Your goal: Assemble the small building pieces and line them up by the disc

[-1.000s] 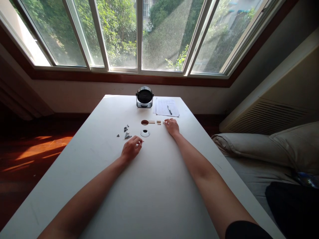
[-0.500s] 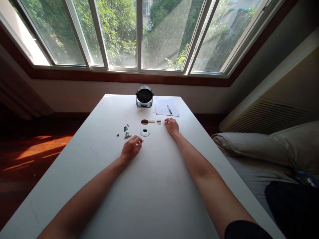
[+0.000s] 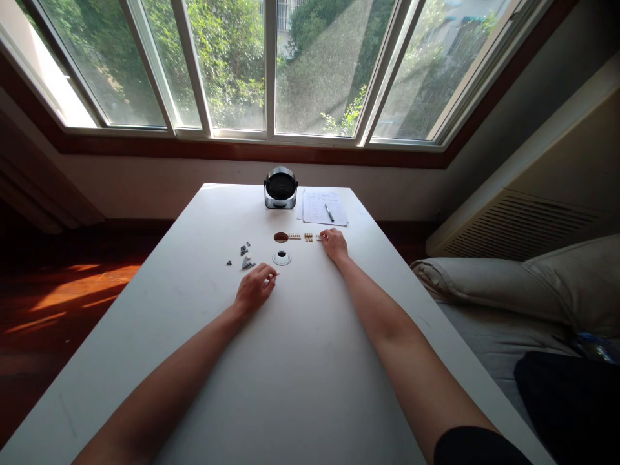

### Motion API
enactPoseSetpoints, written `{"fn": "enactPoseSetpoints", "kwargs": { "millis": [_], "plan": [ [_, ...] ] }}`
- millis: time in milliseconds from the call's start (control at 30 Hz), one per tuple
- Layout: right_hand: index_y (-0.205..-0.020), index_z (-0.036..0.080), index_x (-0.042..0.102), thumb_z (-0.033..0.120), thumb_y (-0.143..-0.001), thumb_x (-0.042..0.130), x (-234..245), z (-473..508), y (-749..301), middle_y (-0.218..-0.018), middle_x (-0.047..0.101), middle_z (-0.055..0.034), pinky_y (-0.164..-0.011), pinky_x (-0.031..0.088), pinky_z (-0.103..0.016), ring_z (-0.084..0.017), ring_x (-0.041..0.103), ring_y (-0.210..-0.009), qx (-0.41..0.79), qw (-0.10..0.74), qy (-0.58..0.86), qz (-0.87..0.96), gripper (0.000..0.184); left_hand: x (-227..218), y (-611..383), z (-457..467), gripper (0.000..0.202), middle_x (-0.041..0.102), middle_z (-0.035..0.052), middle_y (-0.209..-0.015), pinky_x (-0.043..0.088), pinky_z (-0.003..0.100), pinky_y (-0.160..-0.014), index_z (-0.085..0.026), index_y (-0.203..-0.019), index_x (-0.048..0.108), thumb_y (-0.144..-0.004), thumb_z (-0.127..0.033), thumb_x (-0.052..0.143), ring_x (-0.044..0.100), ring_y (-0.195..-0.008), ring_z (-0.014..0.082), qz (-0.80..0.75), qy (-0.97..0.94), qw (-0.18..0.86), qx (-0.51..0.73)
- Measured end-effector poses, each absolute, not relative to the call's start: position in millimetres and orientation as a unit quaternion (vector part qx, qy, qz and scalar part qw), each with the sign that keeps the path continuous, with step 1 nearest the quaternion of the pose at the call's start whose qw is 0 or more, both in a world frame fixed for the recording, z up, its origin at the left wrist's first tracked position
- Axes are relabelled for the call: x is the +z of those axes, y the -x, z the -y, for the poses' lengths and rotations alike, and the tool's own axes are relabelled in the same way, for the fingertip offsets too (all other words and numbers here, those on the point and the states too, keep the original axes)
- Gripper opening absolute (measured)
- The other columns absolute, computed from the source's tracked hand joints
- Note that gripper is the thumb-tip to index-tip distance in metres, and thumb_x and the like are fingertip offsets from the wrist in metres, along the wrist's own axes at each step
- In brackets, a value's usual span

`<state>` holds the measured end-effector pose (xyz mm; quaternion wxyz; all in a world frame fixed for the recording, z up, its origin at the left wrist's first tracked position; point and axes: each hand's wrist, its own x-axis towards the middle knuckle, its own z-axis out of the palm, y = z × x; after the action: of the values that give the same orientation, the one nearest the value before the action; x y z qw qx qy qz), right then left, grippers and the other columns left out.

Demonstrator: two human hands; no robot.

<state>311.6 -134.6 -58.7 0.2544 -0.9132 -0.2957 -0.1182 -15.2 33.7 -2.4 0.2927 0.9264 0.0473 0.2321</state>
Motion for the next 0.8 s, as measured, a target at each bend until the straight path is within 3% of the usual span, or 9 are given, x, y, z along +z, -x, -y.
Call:
{"fn": "enactPoseSetpoints", "kwargs": {
  "millis": [800],
  "plan": [
    [-0.097, 0.023, 0.070, 0.023, -0.090, 0.055, -50.0, 133.8, -305.9, -0.100, 0.060, -0.0073, -0.087, 0.043, -0.033, -0.023, 0.051, -0.103, -0.103, 0.272, 0.915, 0.281, 0.016, -0.4, 16.1, -32.6, 0.012, 0.066, 0.0024, -0.101, 0.046, 0.025, -0.068, -0.022, -0.091, 0.061, -0.092, -0.019, 0.050, 0.064, -0.079, 0.0131, -0.056, -0.927, 0.298, 0.222]
  ]
}}
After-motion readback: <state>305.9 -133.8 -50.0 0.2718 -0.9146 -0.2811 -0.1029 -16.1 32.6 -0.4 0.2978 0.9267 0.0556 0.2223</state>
